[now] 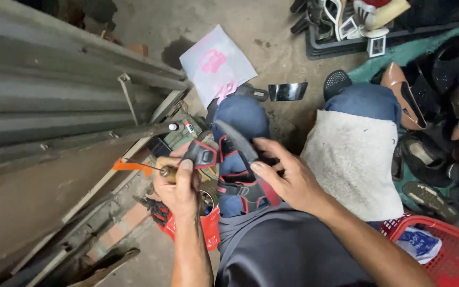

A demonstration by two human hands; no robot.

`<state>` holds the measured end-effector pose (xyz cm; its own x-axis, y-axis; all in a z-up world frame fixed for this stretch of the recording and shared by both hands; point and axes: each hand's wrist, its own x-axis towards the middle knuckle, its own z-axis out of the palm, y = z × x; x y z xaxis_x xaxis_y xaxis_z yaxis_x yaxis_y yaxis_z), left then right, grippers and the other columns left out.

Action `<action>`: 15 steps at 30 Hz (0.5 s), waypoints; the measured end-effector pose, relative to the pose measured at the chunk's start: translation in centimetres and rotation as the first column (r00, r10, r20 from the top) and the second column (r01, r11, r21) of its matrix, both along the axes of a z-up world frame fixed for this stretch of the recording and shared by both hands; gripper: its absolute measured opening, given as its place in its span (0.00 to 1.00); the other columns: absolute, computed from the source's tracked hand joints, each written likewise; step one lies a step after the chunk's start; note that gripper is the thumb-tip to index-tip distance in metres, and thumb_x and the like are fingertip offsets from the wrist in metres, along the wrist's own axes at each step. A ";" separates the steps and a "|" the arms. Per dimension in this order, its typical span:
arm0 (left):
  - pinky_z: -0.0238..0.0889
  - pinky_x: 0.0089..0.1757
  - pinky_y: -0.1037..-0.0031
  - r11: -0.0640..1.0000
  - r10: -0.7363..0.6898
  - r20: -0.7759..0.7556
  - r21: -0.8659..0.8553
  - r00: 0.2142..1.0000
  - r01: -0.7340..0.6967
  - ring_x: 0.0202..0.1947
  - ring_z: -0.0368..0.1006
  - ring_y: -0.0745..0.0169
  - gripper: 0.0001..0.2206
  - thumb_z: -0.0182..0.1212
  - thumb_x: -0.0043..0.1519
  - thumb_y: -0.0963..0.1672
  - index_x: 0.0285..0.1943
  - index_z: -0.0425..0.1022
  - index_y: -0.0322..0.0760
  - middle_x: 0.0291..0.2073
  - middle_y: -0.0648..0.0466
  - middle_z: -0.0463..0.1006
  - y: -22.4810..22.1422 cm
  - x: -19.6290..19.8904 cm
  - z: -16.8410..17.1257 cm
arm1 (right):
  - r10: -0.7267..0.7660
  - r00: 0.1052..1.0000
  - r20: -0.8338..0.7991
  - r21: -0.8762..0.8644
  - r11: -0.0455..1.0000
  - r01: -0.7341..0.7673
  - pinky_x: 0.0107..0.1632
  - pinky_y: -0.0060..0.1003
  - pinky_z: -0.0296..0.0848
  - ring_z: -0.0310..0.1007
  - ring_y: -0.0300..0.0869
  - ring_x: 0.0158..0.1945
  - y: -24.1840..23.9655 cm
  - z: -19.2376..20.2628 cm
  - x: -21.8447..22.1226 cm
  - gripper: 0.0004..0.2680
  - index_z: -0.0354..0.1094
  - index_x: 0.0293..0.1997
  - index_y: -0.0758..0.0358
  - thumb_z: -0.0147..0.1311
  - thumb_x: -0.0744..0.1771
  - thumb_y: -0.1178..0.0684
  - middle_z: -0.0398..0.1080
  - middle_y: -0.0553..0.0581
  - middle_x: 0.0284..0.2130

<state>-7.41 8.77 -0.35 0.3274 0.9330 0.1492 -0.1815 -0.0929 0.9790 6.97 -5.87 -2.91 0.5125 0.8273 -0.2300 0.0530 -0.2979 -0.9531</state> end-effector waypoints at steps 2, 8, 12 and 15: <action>0.49 0.17 0.82 0.999 -0.043 0.018 0.007 0.999 0.043 0.09 0.58 0.75 0.09 0.61 0.61 0.38 0.33 0.63 0.37 0.26 0.43 0.72 0.6 -0.7 -1.4 | -0.010 0.998 0.064 0.002 1.000 0.010 0.41 0.51 0.81 0.81 0.64 0.42 -0.4 -0.5 -0.7 0.20 0.66 0.66 0.59 0.57 0.68 0.44 0.75 0.76 0.46; 0.65 0.34 0.82 0.953 -0.294 -0.009 0.075 0.956 0.294 0.51 0.79 0.53 0.11 0.63 0.60 0.40 0.30 0.64 0.38 0.59 0.30 0.76 1.3 -0.8 -1.8 | -0.005 0.884 0.467 0.055 0.998 -0.023 0.39 0.49 0.80 0.81 0.59 0.41 0.5 -0.3 0.2 0.17 0.68 0.63 0.68 0.52 0.70 0.48 0.77 0.73 0.42; 0.68 0.46 0.69 0.924 -0.366 0.005 0.122 0.931 0.363 0.51 0.77 0.45 0.13 0.71 0.56 0.40 0.29 0.66 0.35 0.51 0.33 0.77 1.4 -0.3 -1.6 | 0.155 0.756 0.635 -0.033 0.984 -0.174 0.43 0.52 0.79 0.81 0.59 0.43 1.1 3.4 2.9 0.17 0.67 0.63 0.71 0.43 0.72 0.48 0.78 0.72 0.41; 0.67 0.39 0.71 0.923 -0.370 -0.022 0.105 0.929 0.370 0.41 0.74 0.54 0.16 0.76 0.53 0.41 0.29 0.67 0.34 0.39 0.40 0.74 1.2 -0.6 -2.0 | 0.369 0.705 0.606 -0.293 0.927 -0.233 0.55 0.66 0.70 0.73 0.71 0.55 1.1 6.1 5.0 0.20 0.65 0.66 0.68 0.33 0.74 0.44 0.73 0.81 0.48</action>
